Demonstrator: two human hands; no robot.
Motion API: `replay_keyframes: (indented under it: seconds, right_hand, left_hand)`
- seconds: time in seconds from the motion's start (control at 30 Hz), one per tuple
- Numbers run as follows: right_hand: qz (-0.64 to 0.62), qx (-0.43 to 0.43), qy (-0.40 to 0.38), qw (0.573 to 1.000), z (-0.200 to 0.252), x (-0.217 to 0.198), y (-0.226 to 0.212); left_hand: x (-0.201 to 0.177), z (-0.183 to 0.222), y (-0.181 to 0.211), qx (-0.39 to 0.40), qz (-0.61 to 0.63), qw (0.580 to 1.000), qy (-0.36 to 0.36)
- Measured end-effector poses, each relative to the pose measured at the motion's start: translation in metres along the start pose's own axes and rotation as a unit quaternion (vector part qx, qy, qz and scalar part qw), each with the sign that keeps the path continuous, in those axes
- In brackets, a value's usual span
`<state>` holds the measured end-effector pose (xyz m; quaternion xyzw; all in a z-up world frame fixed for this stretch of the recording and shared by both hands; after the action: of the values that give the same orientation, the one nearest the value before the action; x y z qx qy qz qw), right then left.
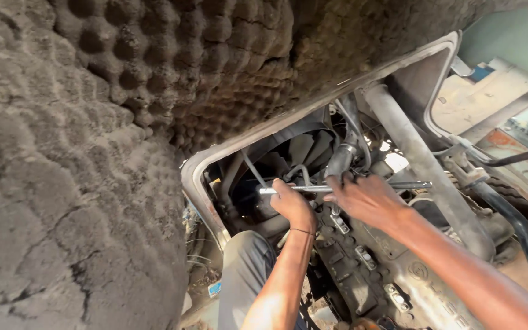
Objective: Using a socket wrench to tighten or loosen bolts on a vehicle engine block within an interior engine bay.
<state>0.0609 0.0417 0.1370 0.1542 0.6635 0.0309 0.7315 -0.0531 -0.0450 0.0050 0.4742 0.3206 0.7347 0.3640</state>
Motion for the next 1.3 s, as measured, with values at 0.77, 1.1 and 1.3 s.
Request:
replay_keyframes:
  seconds: [0.77,1.1,1.3]
  right_hand:
    - [-0.508,0.243,-0.369,0.739,0.044,0.034,0.089]
    - [-0.833,0.385,-0.202,0.342,0.097,0.071,-0.034]
    - [-0.877,0.383,-0.020,0.289,0.084,0.079,-0.100]
  left_hand:
    - [0.068,-0.030,0.017,-0.233,0.073,0.966,-0.087]
    - [0.113,-0.036,0.003,-0.278,-0.131,0.896,-0.321]
    - [0.130,-0.035,-0.011,-0.160,-0.317,0.871,-0.338]
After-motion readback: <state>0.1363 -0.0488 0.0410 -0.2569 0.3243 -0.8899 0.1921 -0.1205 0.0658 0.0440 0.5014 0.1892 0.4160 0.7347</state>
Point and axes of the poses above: each hand's wrist, its own z-axis away from the middle knuckle, its own x-axis out of the palm, y = z × x, the point moved 3 cm from there along -z, towards the middle knuckle, and after that the axes turned 5 degrees about x, right-handed, at the moved point
